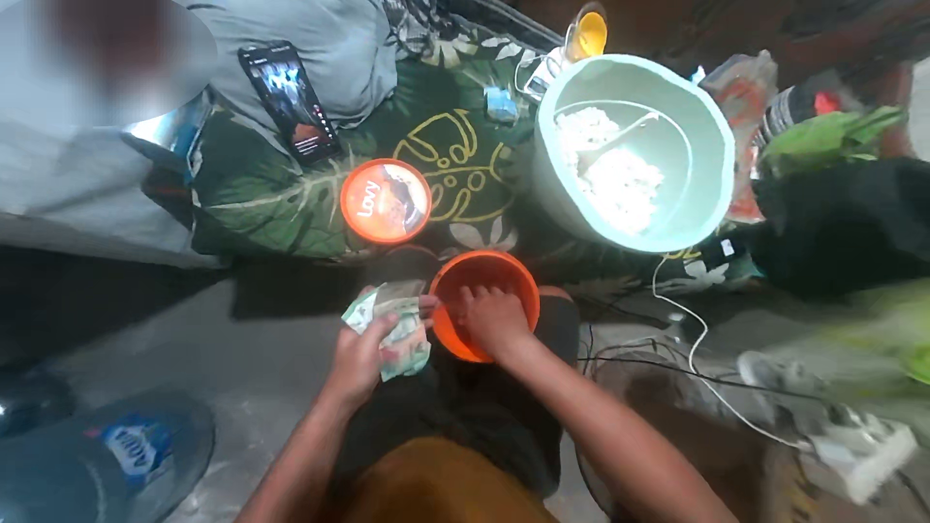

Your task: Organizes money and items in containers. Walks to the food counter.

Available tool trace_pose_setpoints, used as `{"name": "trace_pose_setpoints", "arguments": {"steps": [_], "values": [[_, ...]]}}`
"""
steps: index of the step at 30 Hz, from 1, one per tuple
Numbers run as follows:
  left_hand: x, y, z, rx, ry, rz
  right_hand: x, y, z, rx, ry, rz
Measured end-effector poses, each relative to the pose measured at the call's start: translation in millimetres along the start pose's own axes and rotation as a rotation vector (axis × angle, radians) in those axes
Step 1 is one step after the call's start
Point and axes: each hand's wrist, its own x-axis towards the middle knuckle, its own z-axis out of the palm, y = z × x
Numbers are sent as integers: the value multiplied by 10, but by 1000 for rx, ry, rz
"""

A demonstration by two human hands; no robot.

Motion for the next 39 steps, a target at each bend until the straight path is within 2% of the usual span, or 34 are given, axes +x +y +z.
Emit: {"name": "trace_pose_setpoints", "arguments": {"steps": [4,7,10,12,13,15,16,19,20,23,26,28,31,33,34,36,38,39], "values": [[-94,5,99,341,-99,123,-214,-147,-62,8,-130,63],[-140,15,259,796,-206,188,-387,-38,-138,83,-226,-27],[-120,-44,499,1089,-361,230,-614,10,-35,113,-157,-131],[-53,-149,631,1248,-504,179,-774,96,112,136,-6,-211],[-7,-225,676,1360,-562,139,-857,149,75,116,4,-261],[69,-340,748,1563,-688,8,-1007,294,-225,155,-117,-300],[98,-375,783,1617,-746,-63,-1065,371,-400,188,-122,-283],[133,-405,876,1664,-801,-159,-967,402,-639,177,168,-163],[125,-402,900,1671,-805,-177,-832,321,-625,163,192,-124],[39,-419,921,1659,-711,-102,-279,-21,-377,116,65,-98],[39,-336,1008,1701,-776,-250,166,-236,-202,37,-118,68],[30,-349,990,1725,-746,-189,313,-248,-185,24,-218,94],[-15,-400,943,1720,-700,-120,353,-154,-163,73,-265,74],[-78,-434,904,1710,-657,-31,255,-122,-211,51,-181,80],[-127,-419,874,1692,-640,27,149,-124,-214,2,-47,54],[-216,-338,779,1619,-622,131,-104,-53,-114,-90,370,-65],[-261,-262,639,1517,-619,159,-405,55,-69,-108,602,-94],[-273,-238,561,1458,-607,172,-541,128,-57,-90,662,-89]]}}
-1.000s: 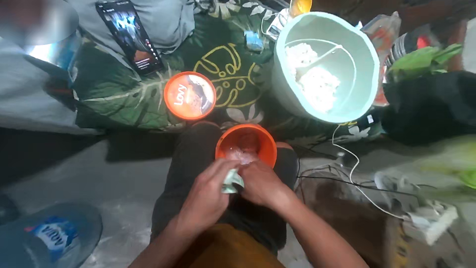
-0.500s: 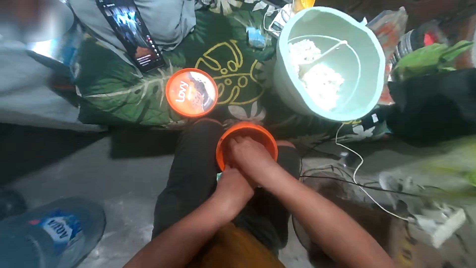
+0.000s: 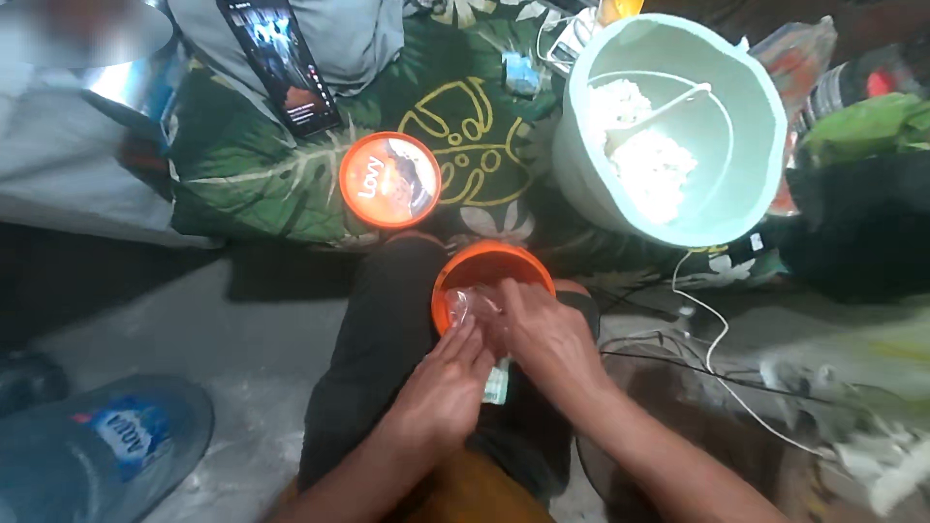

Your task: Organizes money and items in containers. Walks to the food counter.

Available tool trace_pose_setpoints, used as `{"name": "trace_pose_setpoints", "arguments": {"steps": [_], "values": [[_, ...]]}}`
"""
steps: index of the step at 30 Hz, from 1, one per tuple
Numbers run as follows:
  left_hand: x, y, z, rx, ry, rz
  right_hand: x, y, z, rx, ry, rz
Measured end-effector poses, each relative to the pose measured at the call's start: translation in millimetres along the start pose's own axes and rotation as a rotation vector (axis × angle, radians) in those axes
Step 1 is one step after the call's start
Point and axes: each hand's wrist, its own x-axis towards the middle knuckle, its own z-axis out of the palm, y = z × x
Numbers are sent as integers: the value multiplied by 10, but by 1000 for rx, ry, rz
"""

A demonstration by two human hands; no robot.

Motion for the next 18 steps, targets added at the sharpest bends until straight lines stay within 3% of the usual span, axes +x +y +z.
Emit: {"name": "trace_pose_setpoints", "arguments": {"steps": [6,12,18], "values": [[-119,-151,14,-171,217,128,-425,282,87,174,297,13],[-78,-190,-2,-212,252,92,-558,277,171,394,357,91],[-5,-136,-184,-737,647,-20,-654,337,-123,857,929,357]]}}
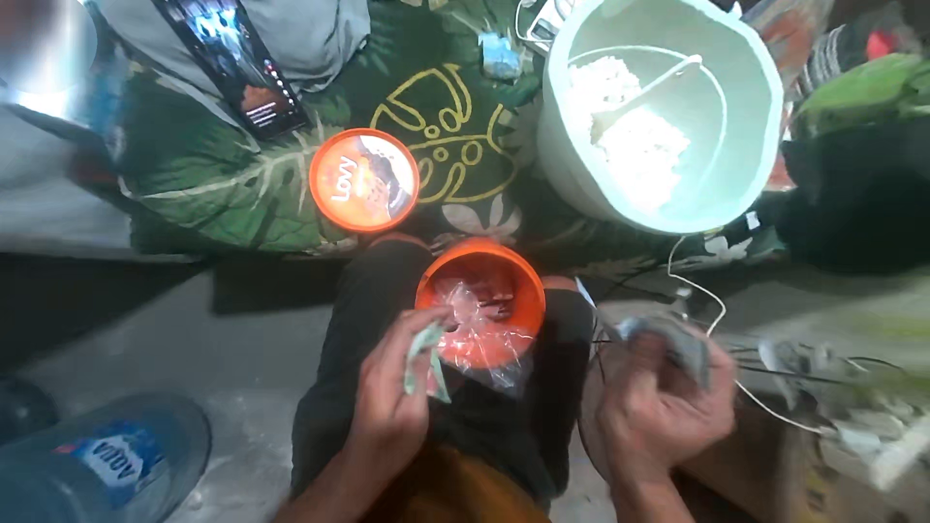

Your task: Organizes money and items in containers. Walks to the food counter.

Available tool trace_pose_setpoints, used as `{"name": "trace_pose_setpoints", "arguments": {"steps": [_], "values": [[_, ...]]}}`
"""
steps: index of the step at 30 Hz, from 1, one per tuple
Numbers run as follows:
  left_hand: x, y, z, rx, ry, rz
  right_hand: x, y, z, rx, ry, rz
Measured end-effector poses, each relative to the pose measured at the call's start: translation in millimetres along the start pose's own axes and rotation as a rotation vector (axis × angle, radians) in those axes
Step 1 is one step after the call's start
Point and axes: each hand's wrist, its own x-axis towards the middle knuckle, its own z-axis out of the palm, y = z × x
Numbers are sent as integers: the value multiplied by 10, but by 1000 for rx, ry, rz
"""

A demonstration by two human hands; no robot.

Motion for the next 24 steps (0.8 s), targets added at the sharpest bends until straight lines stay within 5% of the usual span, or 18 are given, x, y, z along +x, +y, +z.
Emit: {"name": "trace_pose_setpoints", "arguments": {"steps": [2,6,8,10,14,17,20,24], "values": [[47,90,16,-224,61,-81,67,-120,-31,165,0,41],[-8,212,47,-567,-173,-195,-89,-347,101,364,-456,25],[-121,229,38,-674,-334,-254,-303,-314,295,139,-474,-54],[-265,218,25,-694,-316,-338,-450,-221,458,-153,-390,-151],[-431,61,-131,-564,-48,-455,-500,-202,342,-68,-529,-75],[-485,-111,-352,-292,12,-367,-440,-247,151,1,-717,-135],[-531,-286,-414,99,-87,-187,-284,-269,307,-332,-1120,-159],[-537,-301,-239,413,-329,21,197,40,1025,-744,-1630,238]]}}
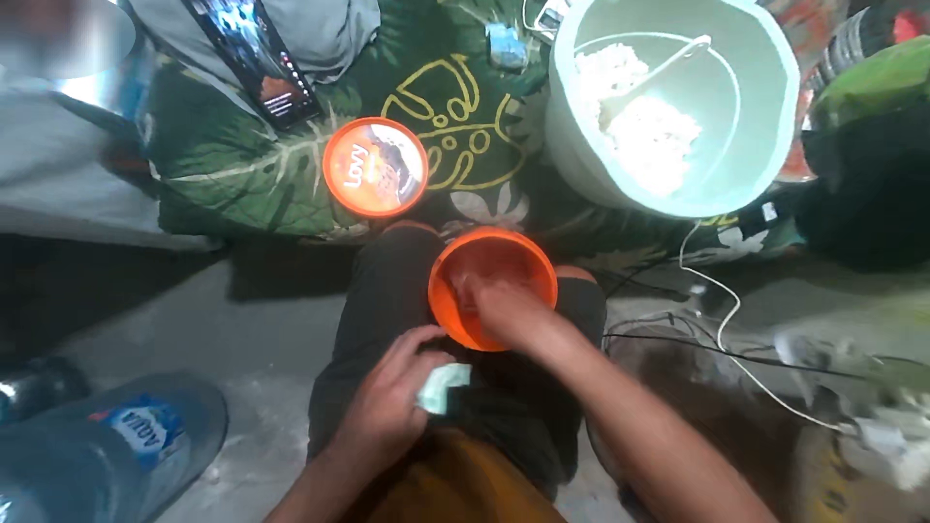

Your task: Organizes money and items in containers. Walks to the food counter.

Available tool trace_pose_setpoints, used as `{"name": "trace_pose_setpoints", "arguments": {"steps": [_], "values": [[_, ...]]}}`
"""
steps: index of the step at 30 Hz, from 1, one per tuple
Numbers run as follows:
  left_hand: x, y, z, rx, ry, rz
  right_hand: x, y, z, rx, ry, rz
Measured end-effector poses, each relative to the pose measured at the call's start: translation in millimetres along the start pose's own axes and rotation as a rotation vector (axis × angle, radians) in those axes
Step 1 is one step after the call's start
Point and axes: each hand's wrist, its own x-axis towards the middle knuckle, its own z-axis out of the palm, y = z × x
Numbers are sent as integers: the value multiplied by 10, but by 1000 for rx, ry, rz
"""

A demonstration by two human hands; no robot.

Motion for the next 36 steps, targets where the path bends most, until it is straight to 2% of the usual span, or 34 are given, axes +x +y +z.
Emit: {"name": "trace_pose_setpoints", "arguments": {"steps": [2,5,7,10,12,15,19,29,32,36], "values": [[9,68,54,97,-88,-5,239,75,-137,-66,-133,79],[5,74,94,156,-153,8,333,102,-258,-144,-139,68],[22,53,114,197,-174,32,342,122,-214,-187,-63,43],[146,71,138,299,-237,28,447,271,77,-266,182,-4],[227,85,167,346,-242,39,494,305,176,-262,267,-15],[320,111,144,354,-145,97,471,119,-112,-201,148,64],[329,131,114,332,-50,157,492,133,-203,-182,189,108],[253,77,86,172,23,172,490,100,-299,186,138,294],[225,54,97,152,19,171,524,154,-301,226,114,273],[214,51,114,151,26,171,544,252,-374,222,-19,170]]}}
